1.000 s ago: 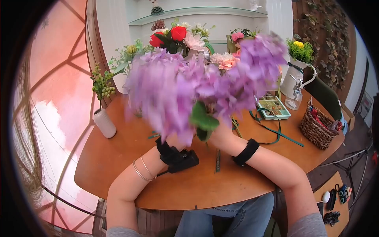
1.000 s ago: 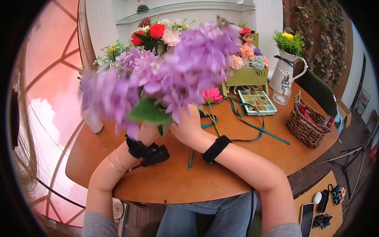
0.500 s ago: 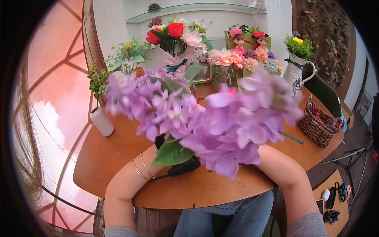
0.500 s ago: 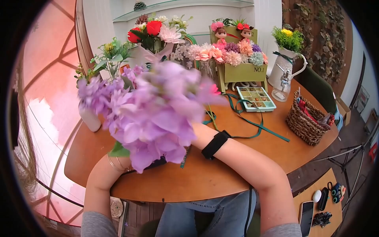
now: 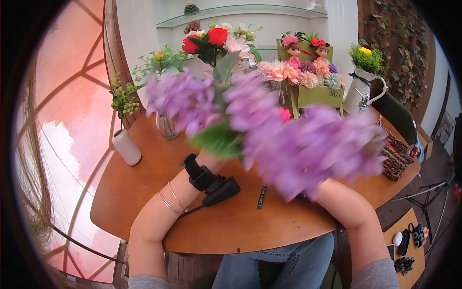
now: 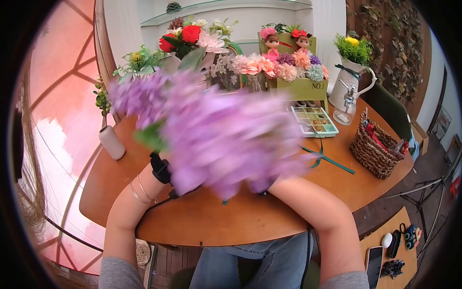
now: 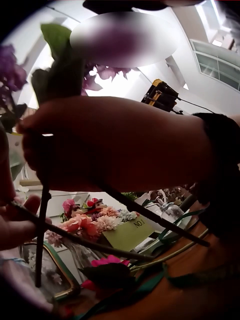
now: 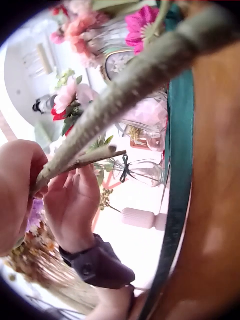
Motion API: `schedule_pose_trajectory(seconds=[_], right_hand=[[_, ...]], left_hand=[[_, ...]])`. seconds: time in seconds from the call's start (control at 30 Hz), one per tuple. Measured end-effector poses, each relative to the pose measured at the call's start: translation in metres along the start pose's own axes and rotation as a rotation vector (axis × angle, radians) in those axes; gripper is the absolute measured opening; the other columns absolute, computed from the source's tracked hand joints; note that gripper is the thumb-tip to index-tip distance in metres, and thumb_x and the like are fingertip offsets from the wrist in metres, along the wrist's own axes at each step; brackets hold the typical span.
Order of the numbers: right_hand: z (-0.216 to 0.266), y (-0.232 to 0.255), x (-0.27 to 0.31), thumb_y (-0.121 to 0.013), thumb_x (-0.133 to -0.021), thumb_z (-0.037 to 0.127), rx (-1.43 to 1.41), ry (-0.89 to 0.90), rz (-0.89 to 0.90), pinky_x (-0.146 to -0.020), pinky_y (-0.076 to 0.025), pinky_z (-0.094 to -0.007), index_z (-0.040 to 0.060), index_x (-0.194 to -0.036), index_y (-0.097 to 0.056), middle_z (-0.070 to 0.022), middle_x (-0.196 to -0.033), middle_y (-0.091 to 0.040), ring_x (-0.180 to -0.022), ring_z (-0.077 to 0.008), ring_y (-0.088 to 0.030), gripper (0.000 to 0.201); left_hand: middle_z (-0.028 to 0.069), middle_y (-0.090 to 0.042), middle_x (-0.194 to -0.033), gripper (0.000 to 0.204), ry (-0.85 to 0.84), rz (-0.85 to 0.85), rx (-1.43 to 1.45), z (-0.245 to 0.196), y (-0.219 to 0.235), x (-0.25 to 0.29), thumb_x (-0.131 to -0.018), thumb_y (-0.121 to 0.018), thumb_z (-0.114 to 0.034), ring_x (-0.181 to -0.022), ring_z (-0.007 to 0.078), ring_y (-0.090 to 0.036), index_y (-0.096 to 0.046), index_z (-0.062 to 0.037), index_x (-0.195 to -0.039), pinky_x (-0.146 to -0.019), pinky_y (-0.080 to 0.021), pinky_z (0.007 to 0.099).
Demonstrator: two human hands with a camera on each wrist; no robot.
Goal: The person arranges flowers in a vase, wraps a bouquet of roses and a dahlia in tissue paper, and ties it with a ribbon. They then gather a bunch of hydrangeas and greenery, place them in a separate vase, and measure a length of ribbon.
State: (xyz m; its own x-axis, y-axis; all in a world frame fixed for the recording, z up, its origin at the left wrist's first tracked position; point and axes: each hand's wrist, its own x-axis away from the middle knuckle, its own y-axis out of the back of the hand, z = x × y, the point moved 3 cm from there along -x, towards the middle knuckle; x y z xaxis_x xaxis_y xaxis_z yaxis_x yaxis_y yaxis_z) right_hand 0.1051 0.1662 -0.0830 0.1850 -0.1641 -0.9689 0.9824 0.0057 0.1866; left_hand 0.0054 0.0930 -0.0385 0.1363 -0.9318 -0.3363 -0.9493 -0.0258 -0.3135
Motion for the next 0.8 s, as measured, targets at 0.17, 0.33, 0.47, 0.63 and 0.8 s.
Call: schedule_pose_trajectory(seconds=[0.17,0.33,0.47,0.63,0.8], right_hand=[[0.032,0.037,-0.047,-0.052,-0.083,0.017,-0.570,-0.693,-0.221,-0.054,-0.038,-0.0222,0.0043,-0.093,-0.051,0.0001,-0.074,-0.052,-0.061,-0.0081,-0.049,0.016],[0.003,0.050,-0.040,-0.053,-0.083,0.020,-0.801,-0.800,-0.162,-0.046,-0.033,-0.0177,0.0063,-0.103,-0.045,-0.0012,-0.077,-0.053,-0.059,-0.0054,-0.048,0.026],[0.001,0.047,-0.039,-0.054,-0.082,0.020,-0.780,-0.815,-0.078,-0.052,-0.036,-0.0176,0.0068,-0.106,-0.044,-0.0012,-0.081,-0.055,-0.063,-0.0055,-0.048,0.029],[0.010,0.046,-0.042,-0.054,-0.082,0.016,-0.869,-0.813,-0.049,-0.062,-0.041,-0.0230,0.0052,-0.107,-0.044,-0.0034,-0.087,-0.054,-0.071,-0.0087,-0.050,0.029],[0.010,0.035,-0.030,-0.051,-0.083,0.013,-0.944,-1.014,-0.008,-0.073,-0.042,-0.0282,0.0004,-0.103,-0.047,-0.0060,-0.092,-0.054,-0.083,-0.0136,-0.052,0.024]], left_hand=[[0.0018,-0.051,-0.082,0.022,-0.239,0.013,-0.033,-0.010,0.011,-0.018,-0.086,-0.044,-0.011,-0.075,0.0107,-0.053,-0.045,-0.0025,-0.107,-0.063,-0.044,0.0212],[0.0018,-0.054,-0.086,0.030,-0.310,0.275,-0.298,0.000,0.007,-0.024,-0.084,-0.049,-0.008,-0.074,0.0067,-0.052,-0.045,-0.0013,-0.113,-0.061,-0.041,0.0188],[0.0037,-0.057,-0.087,0.024,-0.179,0.420,-0.288,-0.010,-0.001,-0.012,-0.083,-0.051,-0.009,-0.073,0.0079,-0.052,-0.051,0.0005,-0.105,-0.061,-0.042,0.0210],[0.0032,-0.057,-0.087,0.024,-0.138,0.456,-0.053,-0.009,-0.003,-0.010,-0.082,-0.054,-0.011,-0.075,0.0080,-0.052,-0.051,-0.0004,-0.103,-0.062,-0.043,0.0224],[0.0032,-0.056,-0.087,0.022,-0.131,0.359,-0.210,0.004,-0.010,-0.005,-0.080,-0.056,-0.009,-0.076,0.0089,-0.053,-0.051,-0.0005,-0.099,-0.065,-0.045,0.0231]])
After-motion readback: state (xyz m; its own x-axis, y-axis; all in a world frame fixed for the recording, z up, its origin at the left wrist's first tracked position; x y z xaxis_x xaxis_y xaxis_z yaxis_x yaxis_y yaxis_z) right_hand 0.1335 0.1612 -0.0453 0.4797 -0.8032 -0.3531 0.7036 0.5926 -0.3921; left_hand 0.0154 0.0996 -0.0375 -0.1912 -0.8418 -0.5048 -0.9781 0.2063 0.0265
